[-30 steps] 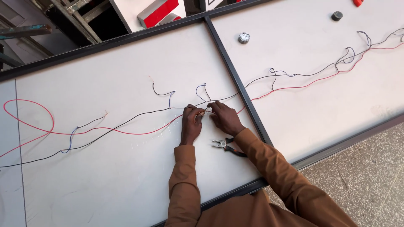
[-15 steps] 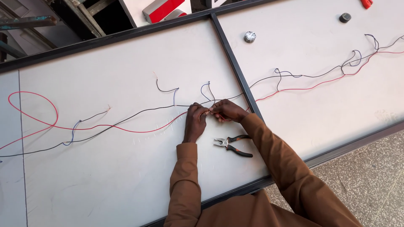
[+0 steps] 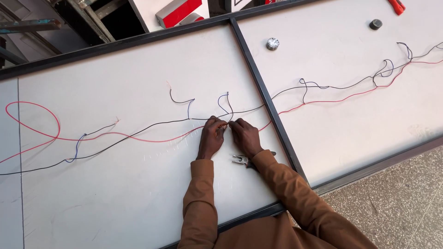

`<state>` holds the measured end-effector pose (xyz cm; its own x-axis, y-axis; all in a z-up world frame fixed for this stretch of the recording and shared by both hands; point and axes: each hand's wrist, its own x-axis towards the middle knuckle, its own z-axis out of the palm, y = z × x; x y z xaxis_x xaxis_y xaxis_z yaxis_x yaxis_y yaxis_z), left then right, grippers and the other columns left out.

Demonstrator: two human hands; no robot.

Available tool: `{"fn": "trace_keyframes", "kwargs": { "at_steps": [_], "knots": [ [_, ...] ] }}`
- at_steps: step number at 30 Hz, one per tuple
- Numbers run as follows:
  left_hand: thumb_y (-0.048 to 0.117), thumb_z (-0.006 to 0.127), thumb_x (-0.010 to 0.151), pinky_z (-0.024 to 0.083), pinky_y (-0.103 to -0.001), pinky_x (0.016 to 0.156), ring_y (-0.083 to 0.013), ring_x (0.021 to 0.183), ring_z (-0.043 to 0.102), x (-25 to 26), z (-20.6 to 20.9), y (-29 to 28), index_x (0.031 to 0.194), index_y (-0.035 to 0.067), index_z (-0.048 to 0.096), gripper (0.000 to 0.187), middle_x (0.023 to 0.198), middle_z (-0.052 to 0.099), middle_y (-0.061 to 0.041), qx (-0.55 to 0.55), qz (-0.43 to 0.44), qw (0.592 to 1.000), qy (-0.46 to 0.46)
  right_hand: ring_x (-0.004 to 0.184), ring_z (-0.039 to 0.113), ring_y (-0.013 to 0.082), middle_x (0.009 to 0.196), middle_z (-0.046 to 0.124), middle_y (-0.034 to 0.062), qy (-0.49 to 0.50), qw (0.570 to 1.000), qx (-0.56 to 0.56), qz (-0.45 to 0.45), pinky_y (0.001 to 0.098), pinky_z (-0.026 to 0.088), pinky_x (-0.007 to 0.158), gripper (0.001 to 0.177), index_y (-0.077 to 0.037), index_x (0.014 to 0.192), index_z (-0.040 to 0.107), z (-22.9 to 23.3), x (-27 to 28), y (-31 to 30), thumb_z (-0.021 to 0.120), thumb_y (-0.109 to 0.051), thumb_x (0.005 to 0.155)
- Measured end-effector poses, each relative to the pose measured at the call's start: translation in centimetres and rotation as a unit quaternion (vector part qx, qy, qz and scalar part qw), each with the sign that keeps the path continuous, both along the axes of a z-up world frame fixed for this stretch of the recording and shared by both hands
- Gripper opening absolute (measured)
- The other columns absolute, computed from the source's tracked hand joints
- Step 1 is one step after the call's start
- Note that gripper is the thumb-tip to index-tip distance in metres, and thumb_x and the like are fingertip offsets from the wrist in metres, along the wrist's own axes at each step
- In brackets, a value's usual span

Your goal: The person strips the insulation from the ends of red, blue, and black wires using pliers. They then twist the exposed strands of different colored wires together to create connections on a white work surface.

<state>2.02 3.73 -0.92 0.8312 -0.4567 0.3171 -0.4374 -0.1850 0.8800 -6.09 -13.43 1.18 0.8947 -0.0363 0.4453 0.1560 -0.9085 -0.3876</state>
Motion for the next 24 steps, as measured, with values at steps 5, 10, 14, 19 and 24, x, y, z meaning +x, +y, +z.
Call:
{"fn": "trace_keyframes", "kwargs": {
  "at_steps": [5, 10, 14, 19, 24],
  "knots": [
    [-0.008, 0.072, 0.105, 0.064, -0.048, 0.098, -0.0401, 0.113, 0.077, -0.7, -0.7, -0.1, 0.108, 0.005, 0.08, 0.016, 0.104, 0.07, -0.01, -0.026, 0.051, 0.994, -0.088, 0.067, 0.076, 0.0255, 0.083, 0.063, 0.0023, 0.263, 0.896, 0.358, -0.014, 0.0367, 0.061, 0.06, 0.017, -0.01, 0.107, 0.076, -0.6, 3.5, -1.5, 0.066, -0.023, 0.109],
    [-0.011, 0.071, 0.105, 0.065, -0.049, 0.098, -0.0406, 0.112, 0.078, -0.7, -0.1, 0.0, 0.106, 0.005, 0.079, 0.018, 0.103, 0.069, -0.009, -0.045, 0.066, 0.988, -0.135, 0.062, 0.077, 0.02, 0.081, 0.06, 0.0054, 0.364, 0.772, 0.519, 0.046, 0.0308, 0.06, 0.057, 0.023, 0.0, 0.105, 0.078, 2.2, 4.2, -2.9, 0.068, -0.021, 0.108],
    [-0.01, 0.069, 0.105, 0.066, -0.049, 0.097, -0.0404, 0.113, 0.078, -0.9, 0.4, 0.0, 0.109, 0.006, 0.079, 0.02, 0.103, 0.068, -0.007, -0.043, 0.067, 0.989, -0.122, 0.1, 0.08, 0.0417, 0.106, 0.074, 0.0173, 0.195, 0.975, 0.016, 0.109, 0.0536, 0.065, 0.079, 0.024, -0.005, 0.128, 0.073, 6.1, 2.3, -2.0, 0.071, -0.015, 0.106],
    [-0.009, 0.068, 0.107, 0.066, -0.049, 0.092, -0.0418, 0.109, 0.078, -1.2, 1.5, -0.2, 0.108, 0.005, 0.08, 0.018, 0.1, 0.067, -0.008, -0.044, 0.061, 0.991, -0.107, 0.087, 0.078, 0.0288, 0.095, 0.067, 0.0045, 0.043, 0.986, -0.134, 0.085, 0.0412, 0.065, 0.065, 0.012, -0.011, 0.111, 0.071, 3.5, 2.2, -1.4, 0.073, -0.022, 0.108],
    [-0.009, 0.068, 0.107, 0.067, -0.05, 0.091, -0.0422, 0.108, 0.078, -0.8, 0.1, -0.4, 0.107, 0.006, 0.08, 0.02, 0.099, 0.067, -0.008, -0.032, 0.047, 0.992, -0.114, 0.094, 0.078, 0.0498, 0.095, 0.079, 0.0185, 0.185, 0.973, 0.083, 0.113, 0.0642, 0.063, 0.077, 0.02, -0.01, 0.111, 0.076, 2.1, 4.0, -3.6, 0.073, -0.027, 0.101]
  ]
}}
